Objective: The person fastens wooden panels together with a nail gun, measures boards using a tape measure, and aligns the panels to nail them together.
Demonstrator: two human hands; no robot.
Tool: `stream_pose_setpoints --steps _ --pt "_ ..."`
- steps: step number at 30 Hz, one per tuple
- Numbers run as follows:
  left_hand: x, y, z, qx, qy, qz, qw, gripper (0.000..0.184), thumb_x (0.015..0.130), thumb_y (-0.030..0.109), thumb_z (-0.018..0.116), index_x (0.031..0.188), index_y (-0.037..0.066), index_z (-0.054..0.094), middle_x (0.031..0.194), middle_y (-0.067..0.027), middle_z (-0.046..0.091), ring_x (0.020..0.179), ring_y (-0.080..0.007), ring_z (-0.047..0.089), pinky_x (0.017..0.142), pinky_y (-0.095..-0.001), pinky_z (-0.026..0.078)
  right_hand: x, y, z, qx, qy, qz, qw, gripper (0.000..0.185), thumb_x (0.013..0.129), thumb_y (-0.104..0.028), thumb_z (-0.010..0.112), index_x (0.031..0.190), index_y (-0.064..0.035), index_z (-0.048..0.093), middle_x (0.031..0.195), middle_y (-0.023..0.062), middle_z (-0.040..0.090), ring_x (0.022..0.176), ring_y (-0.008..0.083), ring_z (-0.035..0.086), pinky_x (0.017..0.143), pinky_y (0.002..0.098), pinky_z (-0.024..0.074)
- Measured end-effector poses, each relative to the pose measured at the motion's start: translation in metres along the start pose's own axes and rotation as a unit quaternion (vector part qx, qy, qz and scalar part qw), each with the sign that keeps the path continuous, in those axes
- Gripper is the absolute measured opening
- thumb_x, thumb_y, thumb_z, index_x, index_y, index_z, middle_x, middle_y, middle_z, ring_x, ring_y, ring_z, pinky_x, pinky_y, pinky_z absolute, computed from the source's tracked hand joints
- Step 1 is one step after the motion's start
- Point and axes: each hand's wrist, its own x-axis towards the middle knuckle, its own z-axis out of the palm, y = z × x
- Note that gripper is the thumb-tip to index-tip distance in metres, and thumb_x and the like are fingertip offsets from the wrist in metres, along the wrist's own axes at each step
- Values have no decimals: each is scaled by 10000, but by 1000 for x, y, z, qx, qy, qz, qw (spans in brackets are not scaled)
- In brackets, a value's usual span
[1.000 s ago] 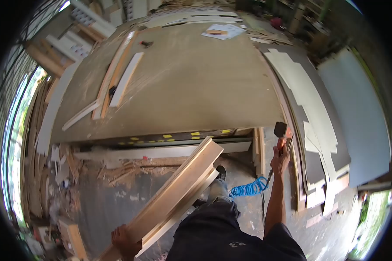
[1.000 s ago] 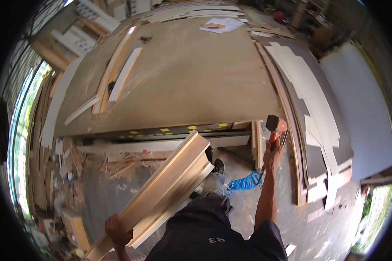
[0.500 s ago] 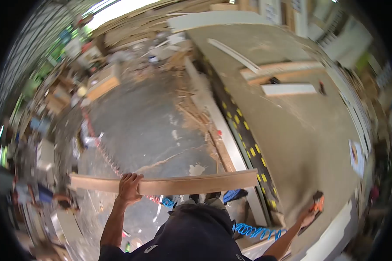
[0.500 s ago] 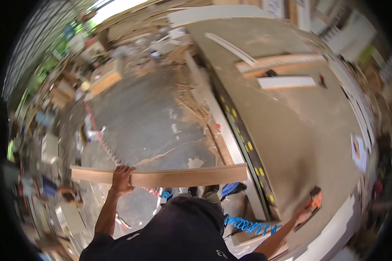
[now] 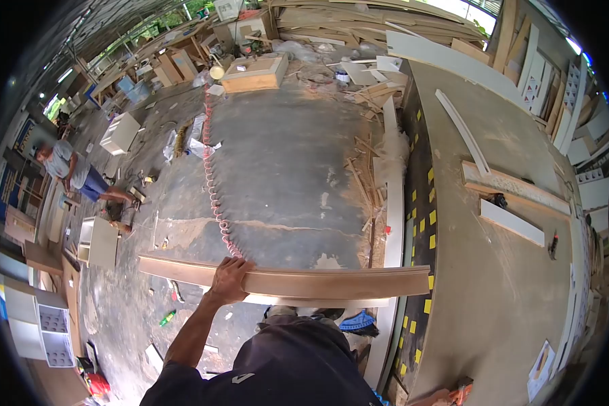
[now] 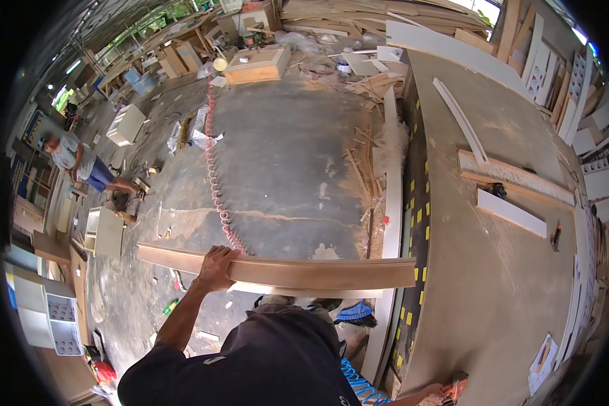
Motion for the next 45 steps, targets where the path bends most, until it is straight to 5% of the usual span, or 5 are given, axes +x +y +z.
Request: stream_pose_setpoints --steps 8,12,17,26,45 --pt "3 -7 14 -10 29 -14 999 661 485 107 819 1109 77 602 970 -104 629 949 -318 610 893 -423 459 -42 -122 -112 237 353 -216 879 550 834 -283 764 1335 -154 575 1361 151 506 1223 339 524 957 507 495" --pt "19 -21 17 -25 29 -1 999 654 515 111 800 1134 81 590 963 -98 623 950 -303 605 879 -418 440 -195 -246 -235 523 89 -509 678 562 894 -287 740 1313 19 522 1293 185 541 1233 361 508 1059 489 392" --pt "41 -60 21 -32 20 39 999 649 520 116 804 1132 76 590 983 -99 629 974 -294 603 888 -409 429 -359 -313 -321 340 -115 -832 424 786 635 -244 862 1341 -70 565 1390 154 528 1288 347 482 1100 494 323" --pt "92 -168 26 -109 11 153 982 536 533 116 796 1035 89 609 971 -92 625 995 -292 606 904 -418 434 -462 -341 -289 224 -200 -800 520 689 541 -371 924 1105 -70 664 1020 91 659 1042 305 590 973 439 411" --pt "287 -304 133 -10 -99 350 932 372 684 102 715 1039 75 606 1045 -105 596 1092 -259 585 941 -379 455 -588 -416 -175 259 -196 -641 695 722 472 -465 930 1029 -103 648 950 76 642 961 309 579 887 475 394"
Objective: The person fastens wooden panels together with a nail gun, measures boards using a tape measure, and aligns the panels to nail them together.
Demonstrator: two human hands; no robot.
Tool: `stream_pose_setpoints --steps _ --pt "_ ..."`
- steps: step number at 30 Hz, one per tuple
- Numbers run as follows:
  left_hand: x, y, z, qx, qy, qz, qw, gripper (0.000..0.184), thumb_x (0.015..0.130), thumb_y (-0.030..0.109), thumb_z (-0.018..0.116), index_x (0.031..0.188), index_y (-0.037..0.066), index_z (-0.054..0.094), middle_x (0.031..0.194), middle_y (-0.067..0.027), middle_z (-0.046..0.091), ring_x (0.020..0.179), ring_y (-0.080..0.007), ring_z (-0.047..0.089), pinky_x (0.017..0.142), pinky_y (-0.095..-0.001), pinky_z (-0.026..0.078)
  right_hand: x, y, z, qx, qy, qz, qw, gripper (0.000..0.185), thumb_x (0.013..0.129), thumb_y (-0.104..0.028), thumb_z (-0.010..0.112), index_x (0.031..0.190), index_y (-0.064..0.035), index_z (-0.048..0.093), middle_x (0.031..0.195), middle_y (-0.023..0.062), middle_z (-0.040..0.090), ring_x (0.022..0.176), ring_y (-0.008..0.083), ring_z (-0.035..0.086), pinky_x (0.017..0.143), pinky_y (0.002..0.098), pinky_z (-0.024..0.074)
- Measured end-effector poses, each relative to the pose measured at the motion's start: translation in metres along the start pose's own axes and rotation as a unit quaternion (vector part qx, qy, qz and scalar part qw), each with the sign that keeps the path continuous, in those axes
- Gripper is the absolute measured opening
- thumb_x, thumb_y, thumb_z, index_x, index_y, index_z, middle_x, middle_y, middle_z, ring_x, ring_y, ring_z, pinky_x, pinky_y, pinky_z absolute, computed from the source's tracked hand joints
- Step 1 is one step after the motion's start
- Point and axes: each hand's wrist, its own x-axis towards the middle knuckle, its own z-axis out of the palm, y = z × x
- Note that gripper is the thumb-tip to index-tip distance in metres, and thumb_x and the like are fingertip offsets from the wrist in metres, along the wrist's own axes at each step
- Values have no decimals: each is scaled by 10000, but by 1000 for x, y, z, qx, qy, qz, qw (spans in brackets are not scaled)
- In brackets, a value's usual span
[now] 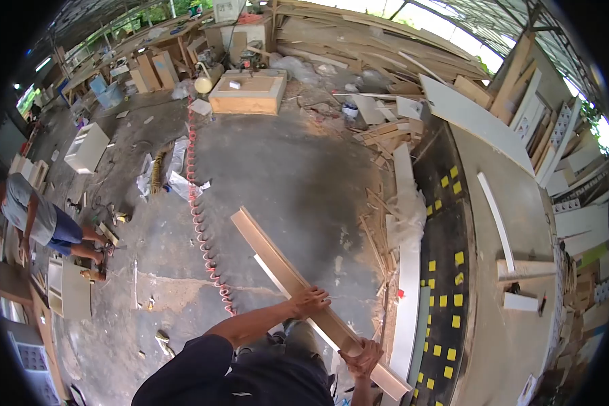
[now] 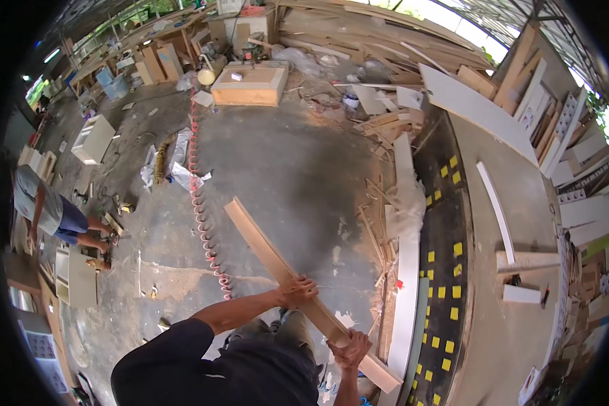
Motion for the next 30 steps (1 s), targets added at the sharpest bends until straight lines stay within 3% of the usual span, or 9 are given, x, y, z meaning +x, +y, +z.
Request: stream_pose_setpoints --steps 3,5,9,11,14,20,25,26,30 --pt "-1 -43 13 15 -42 -10 999 455 681 145 731 1103 56 584 1051 -122 583 1085 -270 570 959 -391 418 35 -9 36 -16 -8 5 1000 747 466 -431 952 1039 -77 629 983 71 636 982 309 571 928 468 387" --pt "-7 -68 26 -15 -26 -23 999 360 770 158 670 1109 62 597 1084 -127 596 1085 -277 584 968 -408 435 58 -12 62 -11 -25 7 1000 747 470 -408 954 1052 -75 623 996 79 633 996 315 565 933 469 386" --pt "-24 -123 69 -11 -12 -65 998 330 775 136 664 1096 108 594 1069 -86 588 1077 -243 591 966 -401 451 107 -26 115 -12 -73 11 997 730 513 -323 945 1107 -72 605 1065 98 616 1063 321 538 960 483 373" --pt "-43 -153 82 28 40 -110 993 368 783 136 649 1144 98 592 1119 -113 586 1107 -275 584 1018 -431 430 131 -37 144 -15 -88 6 996 725 525 -313 939 1121 -73 601 1083 100 611 1074 321 534 967 487 367" --pt "-76 -202 108 25 10 -152 988 403 785 139 636 1179 67 585 1147 -141 577 1143 -310 567 1057 -440 409 167 -73 187 -19 -130 13 991 722 541 -309 929 1138 -79 595 1114 99 601 1098 319 524 978 489 353" --pt "-150 -275 98 -33 -15 -227 973 391 806 134 601 1188 49 582 1122 -155 573 1104 -323 550 988 -459 422 206 -136 273 -43 -118 -52 991 677 570 -282 893 1145 -87 593 1097 85 596 1104 305 527 982 474 342" --pt "-235 -319 106 -5 -20 -299 954 376 813 169 599 1169 49 603 1089 -159 581 1061 -313 565 946 -463 428 230 -206 330 -58 -188 -119 973 639 618 -303 852 1160 -83 594 1126 87 601 1124 285 530 993 479 341" --pt "-253 -327 111 12 21 -305 952 361 814 149 597 1151 24 634 1000 -177 576 970 -345 576 907 -477 441 234 -219 339 -68 -210 -144 965 619 631 -308 843 1152 -82 598 1146 86 604 1134 280 532 999 481 342" --pt "-327 -354 103 39 4 -360 932 412 787 159 613 1181 39 613 1083 -190 573 1026 -358 569 944 -492 429 244 -274 395 -70 -205 -199 956 621 662 -328 822 1184 -74 605 1199 88 610 1166 277 537 1010 491 351"
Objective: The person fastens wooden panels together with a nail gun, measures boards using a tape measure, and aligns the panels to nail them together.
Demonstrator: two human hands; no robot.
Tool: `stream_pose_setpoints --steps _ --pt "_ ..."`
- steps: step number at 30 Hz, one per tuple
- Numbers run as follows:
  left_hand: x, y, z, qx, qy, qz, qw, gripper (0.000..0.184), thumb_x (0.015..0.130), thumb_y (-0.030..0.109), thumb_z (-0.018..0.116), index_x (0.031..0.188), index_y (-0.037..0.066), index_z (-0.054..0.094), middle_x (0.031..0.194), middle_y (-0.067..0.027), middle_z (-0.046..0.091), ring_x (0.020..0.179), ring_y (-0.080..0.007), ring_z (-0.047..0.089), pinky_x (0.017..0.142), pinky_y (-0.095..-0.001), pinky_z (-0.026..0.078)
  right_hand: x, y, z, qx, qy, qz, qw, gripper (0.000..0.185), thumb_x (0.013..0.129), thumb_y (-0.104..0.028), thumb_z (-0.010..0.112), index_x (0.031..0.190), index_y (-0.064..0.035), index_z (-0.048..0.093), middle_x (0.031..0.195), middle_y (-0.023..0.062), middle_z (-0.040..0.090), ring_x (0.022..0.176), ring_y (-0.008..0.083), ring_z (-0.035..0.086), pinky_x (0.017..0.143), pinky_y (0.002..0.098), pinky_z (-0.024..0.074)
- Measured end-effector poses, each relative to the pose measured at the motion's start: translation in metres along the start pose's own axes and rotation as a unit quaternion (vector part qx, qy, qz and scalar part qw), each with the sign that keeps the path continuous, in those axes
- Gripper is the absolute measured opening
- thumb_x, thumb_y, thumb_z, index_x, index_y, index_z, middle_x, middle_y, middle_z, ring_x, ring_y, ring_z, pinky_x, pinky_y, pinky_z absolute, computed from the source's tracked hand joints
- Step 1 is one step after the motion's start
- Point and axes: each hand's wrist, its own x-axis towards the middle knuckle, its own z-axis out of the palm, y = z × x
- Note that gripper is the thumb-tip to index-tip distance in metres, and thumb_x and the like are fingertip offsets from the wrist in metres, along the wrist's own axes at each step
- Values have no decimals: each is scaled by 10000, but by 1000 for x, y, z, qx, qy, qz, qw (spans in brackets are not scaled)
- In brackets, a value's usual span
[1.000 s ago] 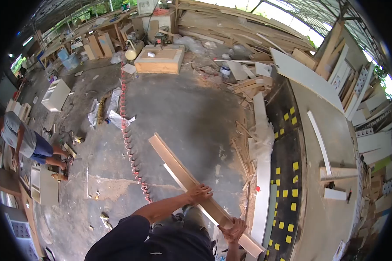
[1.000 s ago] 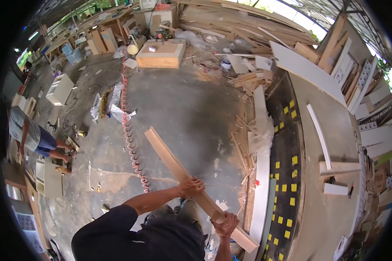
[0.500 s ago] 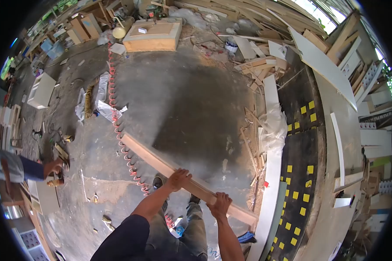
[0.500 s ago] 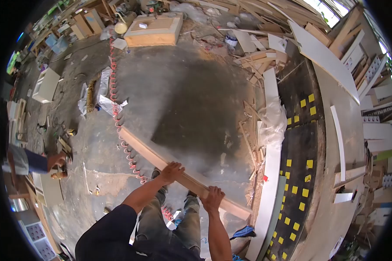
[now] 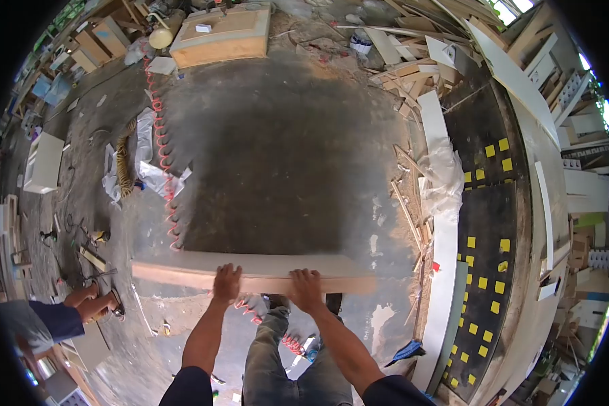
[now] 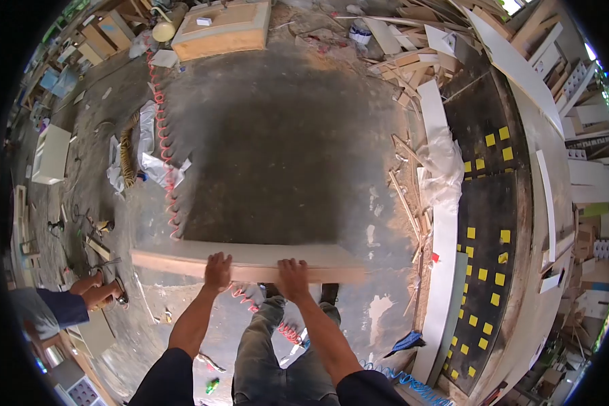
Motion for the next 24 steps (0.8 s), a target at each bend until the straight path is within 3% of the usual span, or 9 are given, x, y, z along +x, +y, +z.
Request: stream_pose_setpoints --steps 2,6,9,13,16,18,20,23,24 --pt "-18 -28 -17 -10 -68 -55 996 415 779 135 611 1181 31 611 1086 -193 568 1036 -364 566 951 -496 427 24 -30 21 -41 -23 -50 998 640 701 -351 792 1239 -65 596 1214 90 618 1179 268 545 1010 506 367" --pt "-58 -71 -17 47 -74 -98 991 415 782 104 616 1187 18 592 1077 -194 550 1068 -361 542 982 -485 409 48 -78 49 -71 -21 -95 993 552 786 -312 711 1258 -49 595 1214 96 626 1172 251 560 991 522 387" --pt "-73 -93 -19 37 -98 -115 988 435 776 93 628 1201 18 574 1088 -192 546 1081 -361 533 994 -485 402 53 -103 59 -77 -16 -118 990 372 900 -199 547 1223 -24 608 1172 98 631 1121 245 587 1001 538 389" --pt "-79 -104 -21 42 -138 -105 984 498 757 95 658 1234 21 539 1119 -193 542 1107 -355 527 1039 -480 383 42 -113 60 -96 -5 -113 989 441 867 -251 628 1241 -20 591 1183 105 615 1142 252 568 1006 538 390" --pt "-76 -95 -20 74 -142 -115 980 542 763 122 686 1272 32 521 1159 -189 539 1148 -349 514 1075 -497 359 33 -106 61 -44 -43 -100 993 608 816 -317 716 1310 -8 542 1258 121 576 1206 267 525 1035 529 378" --pt "-73 -92 -15 57 -150 -131 978 616 745 172 730 1302 38 505 1196 -186 533 1185 -348 500 1091 -508 345 25 -102 60 -46 -83 -99 991 814 764 -379 779 1409 0 459 1377 144 514 1304 288 460 1100 513 342" --pt "-72 -86 -14 39 -158 -148 975 693 726 222 773 1332 44 489 1232 -183 527 1221 -347 486 1107 -519 330 19 -95 57 -48 -89 -96 990 853 767 -392 776 1438 2 425 1420 155 484 1336 296 435 1130 508 315" --pt "-61 -69 -19 31 -139 -71 987 1032 498 385 912 1364 59 455 1271 -165 516 1273 -329 451 1101 -546 304 16 -85 41 -38 -106 -83 990 921 761 -413 776 1477 4 374 1490 170 428 1387 310 392 1174 505 271" --pt "-56 -63 -24 32 -140 -68 987 1032 498 385 912 1364 59 455 1271 -165 516 1273 -329 451 1101 -546 304 14 -81 34 -28 -117 -75 990 948 752 -420 779 1487 3 357 1517 175 404 1408 315 372 1187 506 254"
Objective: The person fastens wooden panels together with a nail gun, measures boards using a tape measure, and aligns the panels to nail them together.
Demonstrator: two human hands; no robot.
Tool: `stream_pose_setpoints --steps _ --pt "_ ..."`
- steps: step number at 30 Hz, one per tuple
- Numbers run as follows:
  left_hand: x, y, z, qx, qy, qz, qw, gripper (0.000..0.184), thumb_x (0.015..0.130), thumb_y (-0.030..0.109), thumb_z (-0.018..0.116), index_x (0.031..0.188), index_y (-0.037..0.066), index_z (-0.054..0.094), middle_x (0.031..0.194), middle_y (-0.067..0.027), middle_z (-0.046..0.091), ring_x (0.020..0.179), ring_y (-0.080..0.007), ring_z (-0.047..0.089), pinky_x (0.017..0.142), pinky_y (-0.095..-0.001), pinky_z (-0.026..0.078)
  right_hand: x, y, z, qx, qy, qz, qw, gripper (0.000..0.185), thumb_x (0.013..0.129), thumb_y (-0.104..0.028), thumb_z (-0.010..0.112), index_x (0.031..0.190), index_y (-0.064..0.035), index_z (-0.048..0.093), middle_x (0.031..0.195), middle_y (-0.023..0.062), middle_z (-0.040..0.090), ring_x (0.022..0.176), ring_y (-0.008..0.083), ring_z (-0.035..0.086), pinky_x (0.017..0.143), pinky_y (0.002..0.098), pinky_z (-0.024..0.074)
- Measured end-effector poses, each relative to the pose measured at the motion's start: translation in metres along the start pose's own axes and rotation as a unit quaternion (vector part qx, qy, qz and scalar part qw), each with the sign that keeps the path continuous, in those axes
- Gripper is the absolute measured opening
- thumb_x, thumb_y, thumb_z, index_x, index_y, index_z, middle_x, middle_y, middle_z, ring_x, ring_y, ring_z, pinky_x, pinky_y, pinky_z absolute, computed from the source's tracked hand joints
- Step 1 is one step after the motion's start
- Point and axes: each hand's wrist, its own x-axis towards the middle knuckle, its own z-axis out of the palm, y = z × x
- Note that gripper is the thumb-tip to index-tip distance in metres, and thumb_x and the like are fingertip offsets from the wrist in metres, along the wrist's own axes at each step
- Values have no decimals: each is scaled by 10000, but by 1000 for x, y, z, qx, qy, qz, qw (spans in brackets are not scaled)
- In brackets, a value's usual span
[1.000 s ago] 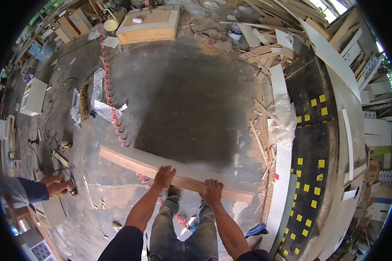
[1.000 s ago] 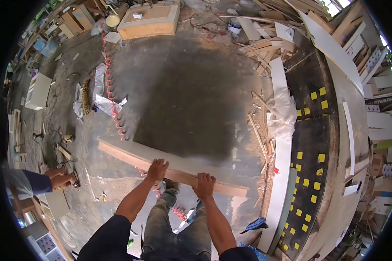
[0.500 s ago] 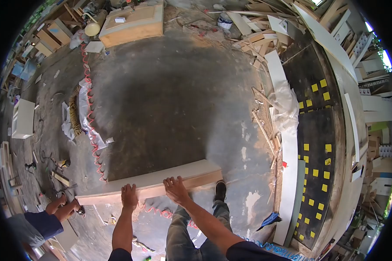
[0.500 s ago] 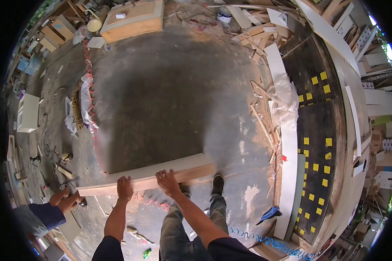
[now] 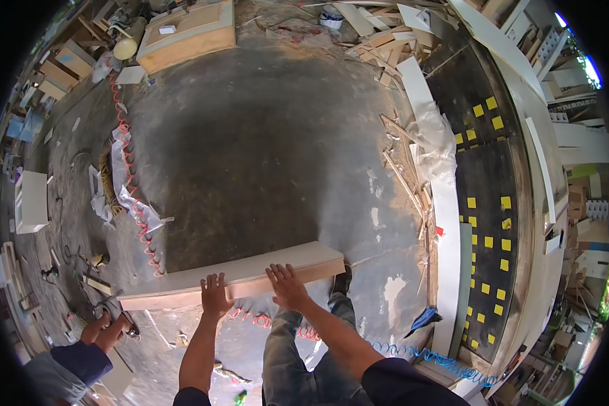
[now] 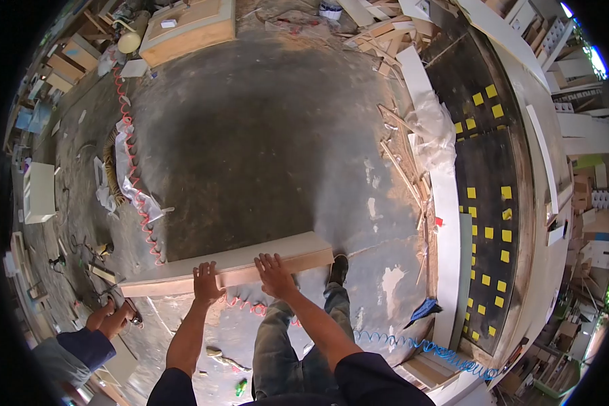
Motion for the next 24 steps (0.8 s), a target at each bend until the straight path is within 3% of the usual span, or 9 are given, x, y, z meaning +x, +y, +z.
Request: stream_pose_setpoints --steps 2,7,10,12,13,15,18,19,24 --pt "7 15 -16 -53 -51 2 997 1075 526 413 906 1420 75 414 1324 -157 485 1312 -333 418 1125 -548 286 -9 8 -9 16 11 7 1000 958 743 -417 779 1490 3 352 1529 177 389 1416 316 362 1193 503 245" --pt "14 39 -23 -53 -31 18 998 1145 473 449 924 1426 85 401 1331 -149 476 1326 -329 402 1132 -547 271 -25 22 -9 33 43 20 998 953 731 -388 761 1496 -1 344 1565 167 355 1446 318 330 1211 493 217" --pt "19 40 -22 -50 -45 22 998 999 587 381 880 1417 56 429 1298 -158 512 1276 -325 456 1119 -519 300 -16 29 7 3 105 25 994 904 764 -345 719 1511 -14 331 1494 142 444 1401 304 388 1192 463 258" --pt "20 30 5 69 -18 41 997 605 773 264 730 1282 7 528 1148 -191 605 1138 -326 566 1041 -488 382 -2 26 15 -140 145 52 978 697 803 -277 668 1423 -37 462 1338 107 560 1290 281 488 1137 471 316" --pt "21 30 11 72 -18 40 996 605 773 264 730 1282 7 528 1148 -191 605 1138 -326 566 1041 -488 382 1 27 14 -138 148 50 978 697 803 -277 668 1423 -37 462 1338 107 560 1290 281 488 1137 471 316" --pt "22 32 16 71 -75 43 994 308 814 155 601 1083 5 604 981 -185 667 954 -315 649 952 -467 440 5 33 8 -75 -34 44 996 490 812 -241 647 1264 -63 584 1195 84 608 1163 262 558 1080 499 349" --pt "22 31 12 41 -17 71 996 223 799 172 611 973 33 607 886 -162 679 855 -312 664 865 -435 472 -6 32 0 -19 -4 87 996 383 809 -247 648 1152 -78 626 1184 86 614 1128 271 581 1057 535 349" --pt "26 33 13 37 12 87 995 210 813 197 600 942 33 621 865 -170 676 790 -324 669 846 -474 467 -5 37 -1 -16 -2 88 996 383 809 -247 648 1152 -78 626 1184 86 614 1128 271 581 1057 535 349" --pt "50 66 6 10 -7 87 996 214 845 209 592 954 27 621 868 -169 676 800 -326 666 855 -474 466 -19 80 -17 -58 52 74 994 448 764 -245 735 1160 -77 611 1184 92 604 1150 267 578 1024 529 362"
